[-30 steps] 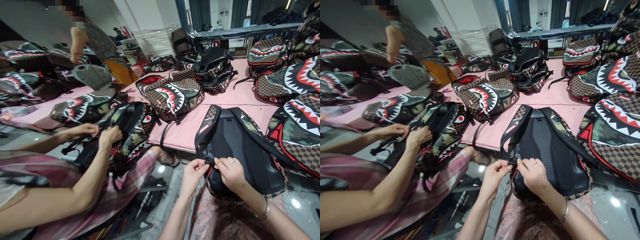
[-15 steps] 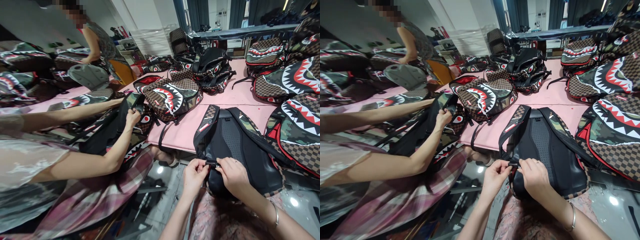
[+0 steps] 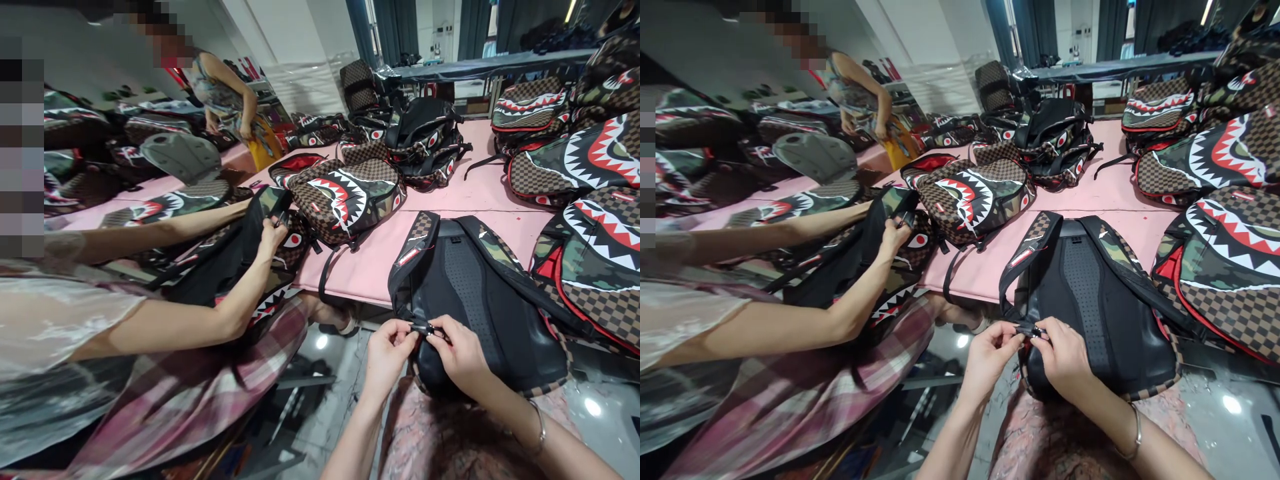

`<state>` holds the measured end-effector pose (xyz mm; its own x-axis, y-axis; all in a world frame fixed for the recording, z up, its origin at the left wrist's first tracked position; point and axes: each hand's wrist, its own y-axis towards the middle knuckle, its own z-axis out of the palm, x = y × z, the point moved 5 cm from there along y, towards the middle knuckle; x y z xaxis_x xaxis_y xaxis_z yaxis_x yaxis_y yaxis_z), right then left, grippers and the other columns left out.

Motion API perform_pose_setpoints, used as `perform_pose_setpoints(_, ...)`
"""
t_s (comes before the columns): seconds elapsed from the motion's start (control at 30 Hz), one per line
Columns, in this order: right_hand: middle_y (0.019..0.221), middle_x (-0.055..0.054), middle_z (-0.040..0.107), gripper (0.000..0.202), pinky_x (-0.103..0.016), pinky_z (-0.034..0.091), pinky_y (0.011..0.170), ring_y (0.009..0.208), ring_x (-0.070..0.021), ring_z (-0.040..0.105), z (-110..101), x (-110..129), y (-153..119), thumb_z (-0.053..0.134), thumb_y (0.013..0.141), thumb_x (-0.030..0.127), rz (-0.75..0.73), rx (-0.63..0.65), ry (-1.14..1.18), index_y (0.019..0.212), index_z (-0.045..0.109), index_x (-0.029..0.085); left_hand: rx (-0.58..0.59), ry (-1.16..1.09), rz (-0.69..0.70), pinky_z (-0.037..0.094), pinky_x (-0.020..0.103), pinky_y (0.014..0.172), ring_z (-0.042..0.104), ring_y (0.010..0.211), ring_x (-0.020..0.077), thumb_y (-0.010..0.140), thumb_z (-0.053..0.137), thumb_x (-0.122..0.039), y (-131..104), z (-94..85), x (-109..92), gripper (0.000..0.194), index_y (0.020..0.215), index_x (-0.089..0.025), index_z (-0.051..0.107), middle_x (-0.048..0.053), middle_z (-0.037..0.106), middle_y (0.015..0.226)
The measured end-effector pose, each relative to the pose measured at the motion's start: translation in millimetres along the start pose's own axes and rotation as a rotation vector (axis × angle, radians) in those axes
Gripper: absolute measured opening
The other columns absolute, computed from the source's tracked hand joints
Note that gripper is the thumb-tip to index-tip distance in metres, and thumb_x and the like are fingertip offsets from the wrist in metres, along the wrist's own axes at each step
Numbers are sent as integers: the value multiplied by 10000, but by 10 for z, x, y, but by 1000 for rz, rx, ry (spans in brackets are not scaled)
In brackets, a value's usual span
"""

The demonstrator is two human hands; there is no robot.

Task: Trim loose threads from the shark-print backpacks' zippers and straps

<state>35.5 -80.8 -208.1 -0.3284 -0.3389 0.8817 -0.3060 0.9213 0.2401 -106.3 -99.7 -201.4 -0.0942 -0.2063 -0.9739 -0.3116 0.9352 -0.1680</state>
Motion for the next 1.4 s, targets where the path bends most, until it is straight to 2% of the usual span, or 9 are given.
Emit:
perform_pose_setpoints(0.13,578,58,442,225,-180,320,433,459,-75,401,244,-157,-80,514,808,412,350,20,754,816,469,192,7,14,53,317,197,484,377,488,76,626,673,-279,39,27,-41,154,672,-134,649,-51,435,509)
perform_pose_setpoints(0.27,561,90,333,263,-158,206,385,401,-39,240,370,-174,-109,526,798,443,462,-11,988,815,454,190,-16,88,188,345,209,503,419,533,92,658,657,-293,84,55,-48,153,706,-147,663,-25,478,577)
perform_pose_setpoints(0.37,580,64,426,222,-170,303,428,449,-62,380,271,-166,-67,524,799,405,397,0,790,812,470,190,-103,180,311,368,225,537,447,558,106,694,630,-289,59,30,-47,126,687,-165,649,-23,472,580)
perform_pose_setpoints(0.47,694,6,568,136,-223,415,574,629,-121,541,45,-118,-33,484,826,325,220,-16,312,834,521,195,-222,303,453,375,237,562,456,565,112,722,596,-256,-14,11,-72,100,665,-180,630,-29,453,564)
perform_pose_setpoints(0.57,776,-24,619,137,-247,440,645,707,-151,584,-130,-29,-55,432,851,258,49,-71,-133,874,554,198,-285,417,543,377,236,552,459,563,112,743,561,-219,-70,44,-92,81,699,-183,618,-21,484,588)
perform_pose_setpoints(0.63,774,-34,628,150,-243,450,651,692,-152,596,-174,25,-86,410,860,234,-34,-111,-284,878,553,192,-309,476,586,379,233,545,465,564,112,748,549,-198,-89,72,-107,72,708,-182,607,-15,501,600)
perform_pose_setpoints(0.87,764,-31,627,161,-214,445,595,651,-133,599,-119,69,-92,391,877,229,-137,-150,-401,896,546,189,-341,592,658,382,244,553,475,576,120,746,534,-176,-115,113,-125,77,707,-188,599,-7,509,602)
perform_pose_setpoints(1.13,765,-56,617,246,-250,417,655,700,-156,576,-109,131,-73,337,919,253,-209,-171,-554,936,566,164,-374,688,764,387,253,575,486,589,133,755,522,-154,-149,153,-126,87,709,-181,591,0,508,580)
perform_pose_setpoints(1.4,744,-42,618,233,-257,403,671,697,-158,570,-131,126,-68,354,911,218,-208,-155,-501,890,582,171,-355,622,707,395,249,591,484,579,130,759,541,-195,-149,138,-127,84,712,-179,608,-5,503,577)
